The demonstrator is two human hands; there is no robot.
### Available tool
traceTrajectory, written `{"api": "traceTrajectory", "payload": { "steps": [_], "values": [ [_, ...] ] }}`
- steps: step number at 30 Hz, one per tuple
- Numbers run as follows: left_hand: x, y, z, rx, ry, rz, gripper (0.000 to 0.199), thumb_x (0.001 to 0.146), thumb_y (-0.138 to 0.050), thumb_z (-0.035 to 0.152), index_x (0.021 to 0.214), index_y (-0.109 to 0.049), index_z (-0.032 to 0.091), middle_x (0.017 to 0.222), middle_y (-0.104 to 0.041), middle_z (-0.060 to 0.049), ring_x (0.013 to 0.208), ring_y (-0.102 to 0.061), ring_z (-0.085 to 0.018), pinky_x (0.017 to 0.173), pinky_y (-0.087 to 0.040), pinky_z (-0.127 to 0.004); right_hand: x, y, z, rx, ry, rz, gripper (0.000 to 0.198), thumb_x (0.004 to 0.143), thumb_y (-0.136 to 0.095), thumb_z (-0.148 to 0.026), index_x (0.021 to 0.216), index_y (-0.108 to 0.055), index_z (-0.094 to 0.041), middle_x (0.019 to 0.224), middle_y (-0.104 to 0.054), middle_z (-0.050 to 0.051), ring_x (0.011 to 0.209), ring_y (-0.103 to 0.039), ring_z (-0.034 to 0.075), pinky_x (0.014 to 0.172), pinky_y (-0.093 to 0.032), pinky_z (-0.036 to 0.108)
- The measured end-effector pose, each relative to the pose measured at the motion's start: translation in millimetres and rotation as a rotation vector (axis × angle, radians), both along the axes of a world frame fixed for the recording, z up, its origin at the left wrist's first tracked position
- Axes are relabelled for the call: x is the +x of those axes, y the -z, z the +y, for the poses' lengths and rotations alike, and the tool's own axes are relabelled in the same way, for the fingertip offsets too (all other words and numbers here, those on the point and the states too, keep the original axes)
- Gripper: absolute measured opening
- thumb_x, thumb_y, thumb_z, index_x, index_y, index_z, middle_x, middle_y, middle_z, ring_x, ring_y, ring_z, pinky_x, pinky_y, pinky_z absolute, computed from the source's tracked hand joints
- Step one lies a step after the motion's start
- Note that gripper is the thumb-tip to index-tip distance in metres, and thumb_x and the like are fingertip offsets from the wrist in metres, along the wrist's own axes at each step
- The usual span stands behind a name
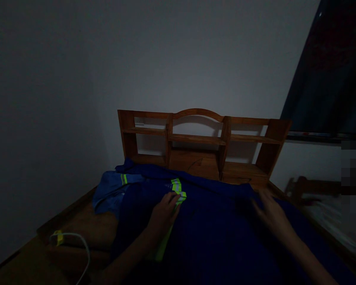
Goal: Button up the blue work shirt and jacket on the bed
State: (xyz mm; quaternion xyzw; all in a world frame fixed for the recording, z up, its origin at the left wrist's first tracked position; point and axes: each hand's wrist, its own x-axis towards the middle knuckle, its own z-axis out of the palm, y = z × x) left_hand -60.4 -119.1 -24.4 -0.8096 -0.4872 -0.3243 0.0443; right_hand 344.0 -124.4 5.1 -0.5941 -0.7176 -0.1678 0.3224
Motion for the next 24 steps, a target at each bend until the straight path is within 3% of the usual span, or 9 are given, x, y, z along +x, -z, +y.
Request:
{"api": "traceTrajectory", "payload": {
  "steps": [2,5,9,14,17,19,21,24],
  "values": [
    [-13.1,-15.3,19.9,0.022,-0.025,-0.05,0.032,0.091,-0.043,0.029,0.122,-0.048,0.026,0.118,-0.052,-0.005,0.11,-0.05,-0.019,0.09,-0.046,-0.033,-74.4,-19.3,0.5,-0.128,-0.221,0.006,0.03,0.091,-0.038,-0.034,0.116,-0.05,-0.023,0.114,-0.056,0.008,0.099,-0.058,0.019,0.085,-0.048,0.032],
    [-45.9,-23.9,49.0,-0.042,-0.001,-0.065,0.025,0.087,-0.05,0.033,0.11,-0.057,0.024,0.108,-0.057,-0.004,0.105,-0.052,-0.019,0.093,-0.043,-0.035,-167.5,-30.3,5.1,-0.189,-0.469,0.013,0.029,0.091,-0.041,-0.031,0.118,-0.049,-0.026,0.113,-0.056,0.004,0.101,-0.056,0.017,0.086,-0.047,0.03],
    [-87.7,-14.0,67.3,-0.274,0.146,0.017,0.027,0.079,-0.062,0.036,0.103,-0.062,0.023,0.1,-0.062,-0.003,0.095,-0.057,-0.018,0.087,-0.045,-0.03,-235.8,-8.9,32.0,-0.193,-0.633,-0.026,0.033,0.086,-0.052,-0.033,0.117,-0.051,-0.023,0.109,-0.056,0.006,0.104,-0.052,0.02,0.089,-0.044,0.033],
    [-98.7,4.3,59.5,-0.298,0.083,0.122,0.031,0.078,-0.063,0.038,0.106,-0.062,0.023,0.104,-0.062,-0.004,0.096,-0.057,-0.02,0.086,-0.045,-0.031,-249.2,39.5,70.9,-0.307,-0.707,0.078,0.036,0.079,-0.062,-0.035,0.113,-0.056,-0.024,0.106,-0.057,0.006,0.103,-0.052,0.021,0.089,-0.043,0.034],
    [-92.8,5.6,58.3,-0.246,0.064,0.214,0.021,0.086,-0.053,0.033,0.102,-0.061,0.024,0.099,-0.061,-0.003,0.092,-0.057,-0.018,0.082,-0.046,-0.029,-234.9,50.5,84.4,-0.388,-0.728,0.217,0.046,0.076,-0.065,-0.038,0.119,-0.053,-0.026,0.109,-0.055,0.005,0.103,-0.052,0.02,0.089,-0.044,0.032],
    [-89.4,-0.2,62.3,-0.193,0.037,0.285,0.019,0.089,-0.045,0.026,0.099,-0.061,0.023,0.094,-0.06,-0.003,0.089,-0.057,-0.017,0.081,-0.047,-0.029,-223.6,50.0,90.9,-0.427,-0.751,0.269,0.051,0.074,-0.068,-0.038,0.121,-0.053,-0.026,0.108,-0.055,0.005,0.102,-0.053,0.019,0.089,-0.044,0.032],
    [-85.8,-11.9,69.6,-0.086,0.016,0.345,0.022,0.091,-0.039,0.02,0.095,-0.06,0.02,0.089,-0.058,-0.003,0.088,-0.055,-0.017,0.091,-0.045,-0.034,-215.3,47.9,96.2,-0.447,-0.759,0.307,0.051,0.072,-0.07,-0.037,0.119,-0.055,-0.025,0.105,-0.056,0.004,0.098,-0.055,0.018,0.087,-0.045,0.031],
    [-74.9,-38.3,83.9,0.137,-0.002,0.4,0.025,0.092,-0.034,0.017,0.095,-0.059,0.018,0.086,-0.056,-0.003,0.09,-0.052,-0.017,0.109,-0.028,-0.045,-211.0,46.1,101.2,-0.419,-0.738,0.353,0.045,0.072,-0.07,-0.037,0.113,-0.058,-0.024,0.103,-0.058,0.004,0.095,-0.056,0.018,0.084,-0.045,0.03]
  ]
}}
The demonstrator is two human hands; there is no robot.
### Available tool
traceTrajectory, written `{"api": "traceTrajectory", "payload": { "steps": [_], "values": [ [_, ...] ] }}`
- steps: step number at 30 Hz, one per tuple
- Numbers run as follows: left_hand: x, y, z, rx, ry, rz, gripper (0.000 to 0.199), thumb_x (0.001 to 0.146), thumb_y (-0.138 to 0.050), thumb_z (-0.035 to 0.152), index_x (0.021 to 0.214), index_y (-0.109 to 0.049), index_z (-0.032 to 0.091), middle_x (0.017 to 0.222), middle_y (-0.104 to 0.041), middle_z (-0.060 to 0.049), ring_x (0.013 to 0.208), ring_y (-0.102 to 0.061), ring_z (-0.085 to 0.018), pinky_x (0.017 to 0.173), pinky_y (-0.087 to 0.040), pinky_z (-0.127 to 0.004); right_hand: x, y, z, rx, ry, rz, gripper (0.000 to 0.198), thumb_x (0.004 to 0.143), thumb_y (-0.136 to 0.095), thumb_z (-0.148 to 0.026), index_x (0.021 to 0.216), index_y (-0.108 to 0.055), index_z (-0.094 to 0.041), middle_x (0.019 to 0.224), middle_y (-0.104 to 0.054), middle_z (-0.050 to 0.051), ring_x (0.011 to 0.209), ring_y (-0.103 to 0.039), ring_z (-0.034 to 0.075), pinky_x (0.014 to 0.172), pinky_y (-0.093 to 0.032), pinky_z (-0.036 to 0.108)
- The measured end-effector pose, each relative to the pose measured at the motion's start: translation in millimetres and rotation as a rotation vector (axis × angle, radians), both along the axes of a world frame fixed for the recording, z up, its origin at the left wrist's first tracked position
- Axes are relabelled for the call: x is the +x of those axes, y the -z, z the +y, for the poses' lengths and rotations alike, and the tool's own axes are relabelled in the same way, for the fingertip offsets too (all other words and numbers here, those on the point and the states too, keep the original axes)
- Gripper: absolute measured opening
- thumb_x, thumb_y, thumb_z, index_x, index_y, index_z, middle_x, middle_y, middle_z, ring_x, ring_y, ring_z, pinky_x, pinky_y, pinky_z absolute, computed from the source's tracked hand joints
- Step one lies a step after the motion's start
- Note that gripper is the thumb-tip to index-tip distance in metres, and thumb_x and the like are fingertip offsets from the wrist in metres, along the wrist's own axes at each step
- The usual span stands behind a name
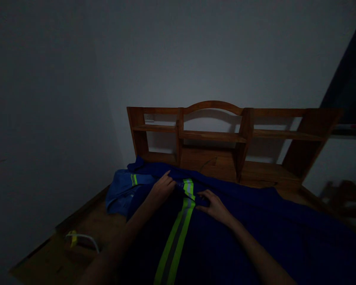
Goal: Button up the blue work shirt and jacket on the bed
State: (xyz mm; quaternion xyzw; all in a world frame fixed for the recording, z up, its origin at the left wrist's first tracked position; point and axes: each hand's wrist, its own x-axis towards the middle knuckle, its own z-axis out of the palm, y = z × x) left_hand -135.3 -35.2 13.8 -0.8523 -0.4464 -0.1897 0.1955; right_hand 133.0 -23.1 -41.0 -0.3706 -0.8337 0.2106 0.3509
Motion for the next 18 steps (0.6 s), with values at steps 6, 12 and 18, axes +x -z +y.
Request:
{"api": "traceTrajectory", "payload": {
  "steps": [6,12,18],
  "values": [
    [42.7,-33.3,32.9,0.208,0.055,-0.019,0.03,0.09,-0.035,0.012,0.113,-0.054,0.017,0.103,-0.055,-0.007,0.1,-0.049,-0.021,0.11,-0.022,-0.048,-3.1,-4.2,0.4,0.052,0.166,0.047,0.024,0.078,-0.063,-0.04,0.094,-0.064,-0.022,0.094,-0.061,0.003,0.091,-0.058,0.018,0.082,-0.044,0.029],
    [61.7,11.4,61.6,0.088,-0.006,-0.211,0.038,0.081,-0.037,0.004,0.114,-0.053,0.016,0.113,-0.052,-0.011,0.106,-0.046,-0.025,0.096,-0.038,-0.044,-2.0,-4.3,1.3,0.069,0.269,0.035,0.015,0.083,-0.057,-0.037,0.087,-0.065,-0.024,0.089,-0.063,0.002,0.084,-0.059,0.017,0.077,-0.043,0.028],
    [66.0,30.1,54.8,-0.149,0.287,-0.259,0.039,0.068,-0.047,0.005,0.1,-0.059,0.023,0.111,-0.053,-0.005,0.114,-0.043,-0.022,0.108,-0.025,-0.045,-8.3,9.5,5.3,0.013,0.3,0.014,0.017,0.087,-0.048,-0.029,0.086,-0.064,-0.026,0.088,-0.064,0.001,0.083,-0.06,0.017,0.074,-0.042,0.026]
  ]
}}
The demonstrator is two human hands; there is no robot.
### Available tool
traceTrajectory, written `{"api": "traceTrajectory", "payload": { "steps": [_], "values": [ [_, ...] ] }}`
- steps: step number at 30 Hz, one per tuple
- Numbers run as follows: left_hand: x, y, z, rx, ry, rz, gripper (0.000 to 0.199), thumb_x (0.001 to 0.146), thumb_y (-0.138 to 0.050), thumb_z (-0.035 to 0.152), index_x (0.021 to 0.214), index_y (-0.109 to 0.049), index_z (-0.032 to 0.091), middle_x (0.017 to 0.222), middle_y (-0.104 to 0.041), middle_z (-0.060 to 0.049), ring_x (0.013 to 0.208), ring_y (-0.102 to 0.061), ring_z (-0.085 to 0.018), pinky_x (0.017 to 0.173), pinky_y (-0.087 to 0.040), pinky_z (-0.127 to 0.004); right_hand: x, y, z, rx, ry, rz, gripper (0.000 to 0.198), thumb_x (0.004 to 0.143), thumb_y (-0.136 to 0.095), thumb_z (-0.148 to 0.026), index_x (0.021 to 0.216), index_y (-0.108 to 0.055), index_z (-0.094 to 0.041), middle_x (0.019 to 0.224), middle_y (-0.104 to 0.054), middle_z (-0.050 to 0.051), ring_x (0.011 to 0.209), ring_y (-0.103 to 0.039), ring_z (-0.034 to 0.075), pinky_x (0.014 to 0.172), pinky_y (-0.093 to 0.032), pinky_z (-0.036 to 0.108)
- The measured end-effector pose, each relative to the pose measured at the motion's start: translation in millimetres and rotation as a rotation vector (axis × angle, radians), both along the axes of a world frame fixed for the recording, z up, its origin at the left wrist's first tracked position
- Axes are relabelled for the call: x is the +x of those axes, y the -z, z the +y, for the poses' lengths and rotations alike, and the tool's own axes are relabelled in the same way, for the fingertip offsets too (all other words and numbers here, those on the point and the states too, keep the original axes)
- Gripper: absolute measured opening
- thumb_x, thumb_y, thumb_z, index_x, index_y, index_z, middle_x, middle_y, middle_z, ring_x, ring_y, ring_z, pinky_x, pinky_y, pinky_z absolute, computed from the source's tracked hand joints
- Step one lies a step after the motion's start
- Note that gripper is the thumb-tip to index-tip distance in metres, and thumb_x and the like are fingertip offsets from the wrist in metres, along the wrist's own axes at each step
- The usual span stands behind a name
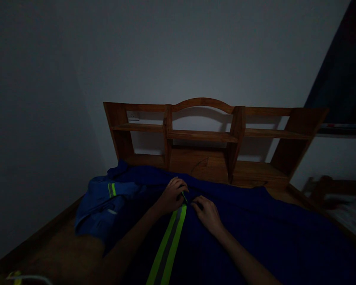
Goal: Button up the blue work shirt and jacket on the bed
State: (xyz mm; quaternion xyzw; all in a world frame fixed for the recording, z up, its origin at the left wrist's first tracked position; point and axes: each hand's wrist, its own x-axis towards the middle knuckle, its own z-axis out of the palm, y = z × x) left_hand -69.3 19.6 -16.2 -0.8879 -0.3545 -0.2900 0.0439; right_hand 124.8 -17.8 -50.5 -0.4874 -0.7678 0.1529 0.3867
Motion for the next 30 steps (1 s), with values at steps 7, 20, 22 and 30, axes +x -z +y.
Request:
{"api": "traceTrajectory", "payload": {
  "steps": [7,20,22,30],
  "values": [
    [4.1,-7.8,-16.5,-0.133,0.131,-0.025,0.025,0.075,-0.057,0.018,0.099,-0.061,0.022,0.125,-0.046,-0.007,0.119,-0.041,-0.022,0.104,-0.03,-0.039,-2.0,7.5,7.6,-0.172,0.07,0.105,0.018,0.082,-0.049,-0.03,0.083,-0.066,-0.025,0.08,-0.066,0.0,0.078,-0.061,0.017,0.072,-0.043,0.026],
    [-5.7,27.9,13.8,-0.389,0.199,-0.116,0.021,0.082,-0.06,0.035,0.095,-0.069,0.021,0.089,-0.059,-0.004,0.084,-0.055,-0.015,0.073,-0.043,-0.024,5.0,4.4,10.0,-0.291,0.059,0.274,0.024,0.069,-0.052,-0.025,0.088,-0.067,-0.021,0.064,-0.059,-0.003,0.061,-0.055,0.013,0.055,-0.039,0.022],
    [-5.2,28.8,13.6,-0.376,0.189,-0.115,0.019,0.082,-0.06,0.033,0.093,-0.069,0.021,0.088,-0.059,-0.003,0.082,-0.055,-0.014,0.072,-0.042,-0.023,5.9,4.0,9.2,-0.28,0.027,0.252,0.023,0.071,-0.05,-0.025,0.085,-0.068,-0.021,0.066,-0.061,-0.002,0.063,-0.056,0.014,0.057,-0.04,0.022],
    [-5.5,40.3,20.6,-0.289,0.118,0.017,0.017,0.081,-0.06,0.027,0.095,-0.068,0.023,0.083,-0.056,-0.001,0.078,-0.054,-0.012,0.068,-0.038,-0.021,4.9,2.7,4.0,-0.201,-0.023,0.114,0.023,0.072,-0.053,-0.022,0.088,-0.069,-0.025,0.083,-0.068,-0.001,0.079,-0.061,0.016,0.071,-0.044,0.025]
  ]
}}
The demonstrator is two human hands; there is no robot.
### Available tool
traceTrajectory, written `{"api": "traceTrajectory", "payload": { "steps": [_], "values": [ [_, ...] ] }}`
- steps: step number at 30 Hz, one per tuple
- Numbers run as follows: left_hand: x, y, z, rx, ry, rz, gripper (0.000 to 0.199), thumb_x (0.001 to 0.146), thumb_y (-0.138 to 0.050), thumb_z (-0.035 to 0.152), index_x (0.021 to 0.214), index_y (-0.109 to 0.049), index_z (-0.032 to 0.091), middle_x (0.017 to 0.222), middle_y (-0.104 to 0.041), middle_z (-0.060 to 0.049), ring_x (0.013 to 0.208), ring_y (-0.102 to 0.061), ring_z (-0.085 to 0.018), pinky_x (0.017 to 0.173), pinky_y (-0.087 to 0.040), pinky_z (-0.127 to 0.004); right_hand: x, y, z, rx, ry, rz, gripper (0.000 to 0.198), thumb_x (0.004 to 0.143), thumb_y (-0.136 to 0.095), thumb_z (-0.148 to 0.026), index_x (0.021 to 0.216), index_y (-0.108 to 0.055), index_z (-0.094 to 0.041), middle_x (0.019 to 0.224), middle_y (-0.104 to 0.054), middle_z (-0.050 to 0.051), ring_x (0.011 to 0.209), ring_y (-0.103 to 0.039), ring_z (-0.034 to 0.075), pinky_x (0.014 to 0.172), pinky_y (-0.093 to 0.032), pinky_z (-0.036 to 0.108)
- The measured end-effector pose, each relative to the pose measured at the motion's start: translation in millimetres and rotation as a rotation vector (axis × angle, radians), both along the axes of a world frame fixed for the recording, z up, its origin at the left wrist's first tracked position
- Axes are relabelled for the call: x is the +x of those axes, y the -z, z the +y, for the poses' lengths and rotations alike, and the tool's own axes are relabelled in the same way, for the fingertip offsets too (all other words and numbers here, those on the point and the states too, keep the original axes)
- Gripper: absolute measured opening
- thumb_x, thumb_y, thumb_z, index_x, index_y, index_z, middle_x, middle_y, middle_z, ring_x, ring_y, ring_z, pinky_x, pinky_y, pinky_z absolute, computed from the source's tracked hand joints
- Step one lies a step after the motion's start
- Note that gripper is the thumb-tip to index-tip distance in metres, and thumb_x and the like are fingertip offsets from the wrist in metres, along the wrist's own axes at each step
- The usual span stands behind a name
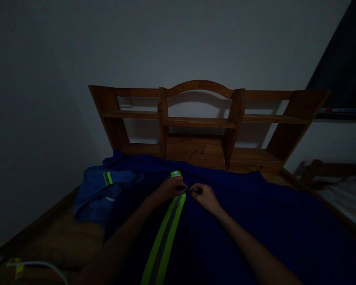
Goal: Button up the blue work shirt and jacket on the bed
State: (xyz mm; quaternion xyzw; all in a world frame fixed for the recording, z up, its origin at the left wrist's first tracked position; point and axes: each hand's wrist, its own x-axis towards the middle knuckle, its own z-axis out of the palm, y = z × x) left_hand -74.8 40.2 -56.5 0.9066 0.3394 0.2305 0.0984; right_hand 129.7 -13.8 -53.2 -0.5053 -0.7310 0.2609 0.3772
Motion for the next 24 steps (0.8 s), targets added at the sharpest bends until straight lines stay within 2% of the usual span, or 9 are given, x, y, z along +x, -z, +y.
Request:
{"api": "traceTrajectory", "payload": {
  "steps": [7,12,19,24],
  "values": [
    [-2.9,-8.3,-5.3,-0.06,0.058,-0.005,0.016,0.083,-0.06,0.03,0.094,-0.07,0.024,0.077,-0.059,0.0,0.071,-0.054,-0.011,0.061,-0.034,-0.019,1.2,0.9,2.0,-0.004,-0.035,-0.069,0.024,0.072,-0.054,-0.019,0.088,-0.07,-0.025,0.086,-0.069,-0.001,0.081,-0.062,0.017,0.072,-0.045,0.025],
    [-2.5,-10.2,-7.0,-0.096,0.072,-0.022,0.016,0.081,-0.062,0.028,0.094,-0.071,0.023,0.079,-0.065,0.0,0.07,-0.057,-0.01,0.061,-0.034,-0.017,2.0,3.8,5.8,0.014,-0.047,-0.096,0.025,0.073,-0.053,-0.018,0.091,-0.07,-0.025,0.094,-0.069,-0.001,0.088,-0.061,0.017,0.08,-0.044,0.026],
    [2.4,-15.3,-14.0,-0.133,-0.031,-0.067,0.024,0.076,-0.061,0.023,0.099,-0.07,0.022,0.085,-0.069,0.0,0.073,-0.061,-0.012,0.065,-0.039,-0.018,1.5,2.0,3.5,0.046,-0.047,-0.152,0.022,0.073,-0.056,-0.02,0.091,-0.068,-0.024,0.081,-0.065,-0.001,0.074,-0.058,0.014,0.069,-0.042,0.023],
    [3.1,-16.2,-16.1,-0.118,-0.069,-0.082,0.022,0.076,-0.059,0.021,0.095,-0.07,0.021,0.08,-0.069,0.002,0.069,-0.059,-0.011,0.062,-0.037,-0.017,4.2,-4.1,-1.0,0.144,-0.092,-0.228,0.024,0.074,-0.055,-0.018,0.095,-0.066,-0.023,0.084,-0.062,0.0,0.076,-0.057,0.012,0.072,-0.04,0.022]
  ]
}}
